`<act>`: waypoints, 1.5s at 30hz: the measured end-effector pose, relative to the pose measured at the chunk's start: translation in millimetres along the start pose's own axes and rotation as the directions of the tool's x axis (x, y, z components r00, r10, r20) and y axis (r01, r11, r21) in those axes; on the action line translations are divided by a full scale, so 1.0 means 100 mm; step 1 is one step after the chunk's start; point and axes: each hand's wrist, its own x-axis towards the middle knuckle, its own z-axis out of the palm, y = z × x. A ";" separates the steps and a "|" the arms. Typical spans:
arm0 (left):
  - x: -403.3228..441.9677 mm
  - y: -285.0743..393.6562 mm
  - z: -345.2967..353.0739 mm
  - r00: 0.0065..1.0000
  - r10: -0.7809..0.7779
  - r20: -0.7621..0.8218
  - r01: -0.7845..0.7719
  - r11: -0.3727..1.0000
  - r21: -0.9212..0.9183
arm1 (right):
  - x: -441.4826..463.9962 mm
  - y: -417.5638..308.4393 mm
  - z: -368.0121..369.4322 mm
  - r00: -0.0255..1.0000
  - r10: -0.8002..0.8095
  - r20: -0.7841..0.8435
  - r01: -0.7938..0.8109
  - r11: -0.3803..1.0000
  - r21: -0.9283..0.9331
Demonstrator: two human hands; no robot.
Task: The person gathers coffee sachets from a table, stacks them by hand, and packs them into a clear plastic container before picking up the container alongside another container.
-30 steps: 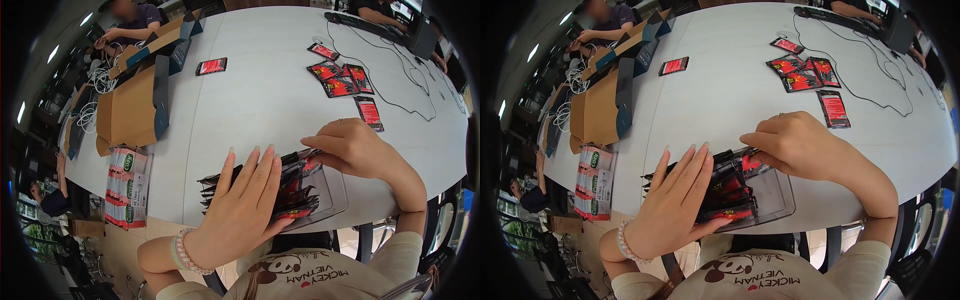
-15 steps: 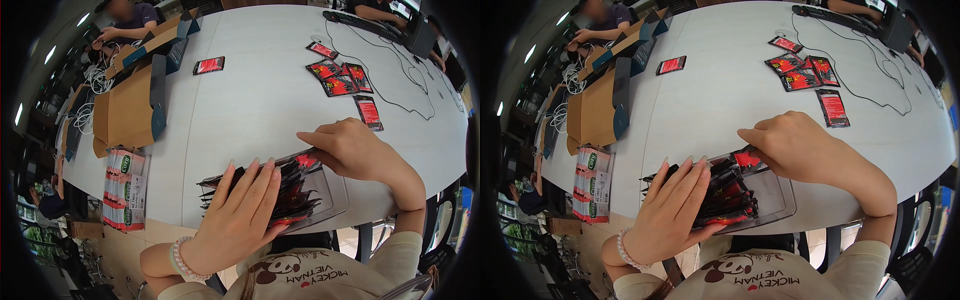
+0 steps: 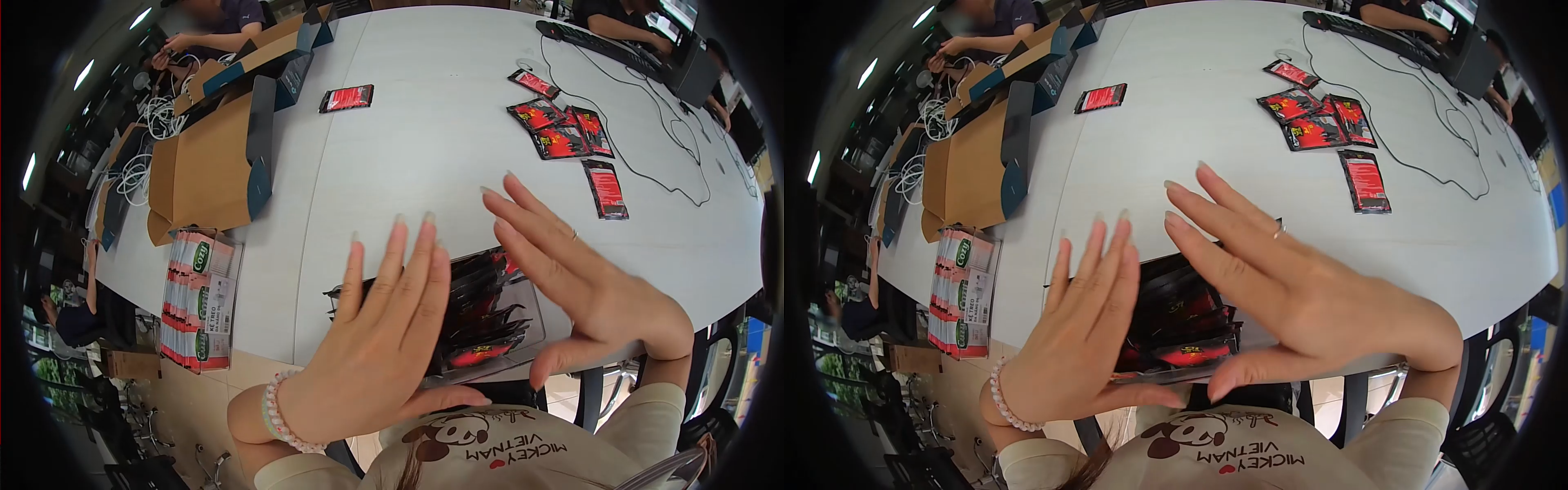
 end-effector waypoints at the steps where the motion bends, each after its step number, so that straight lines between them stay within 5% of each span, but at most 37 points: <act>1: -0.07 -0.01 -0.03 0.998 -0.060 -0.028 0.060 0.998 0.000 | -0.04 -0.06 0.08 1.000 -0.004 0.002 0.004 1.000 0.008; 3: -0.23 -0.07 -0.07 0.992 -0.125 -0.023 0.125 0.992 0.023 | -0.13 -0.18 0.26 0.995 0.054 -0.088 -0.047 0.996 0.077; 6: -0.38 -0.14 -0.04 0.978 -0.208 -0.008 0.208 0.978 0.000 | -0.25 -0.36 0.28 0.983 0.181 -0.003 -0.172 0.938 0.302; 14: -0.20 0.00 0.06 1.000 -0.002 -0.012 0.003 0.995 0.100 | -0.40 -0.25 0.51 0.943 0.313 0.111 -0.326 0.808 0.491; 25: -0.01 -0.01 0.10 1.000 0.007 0.005 -0.008 0.983 0.186 | -0.15 -0.47 0.51 0.858 0.429 0.284 -0.463 0.406 0.788; 29: -0.01 -0.01 0.10 1.000 0.022 0.021 -0.025 0.986 0.168 | -0.18 -0.39 0.65 0.913 0.392 0.117 -0.289 0.415 0.863; 45: 0.00 -0.04 0.11 0.997 0.078 0.016 -0.079 0.996 0.029 | -0.24 -0.34 0.57 0.868 0.446 0.218 -0.473 0.612 0.634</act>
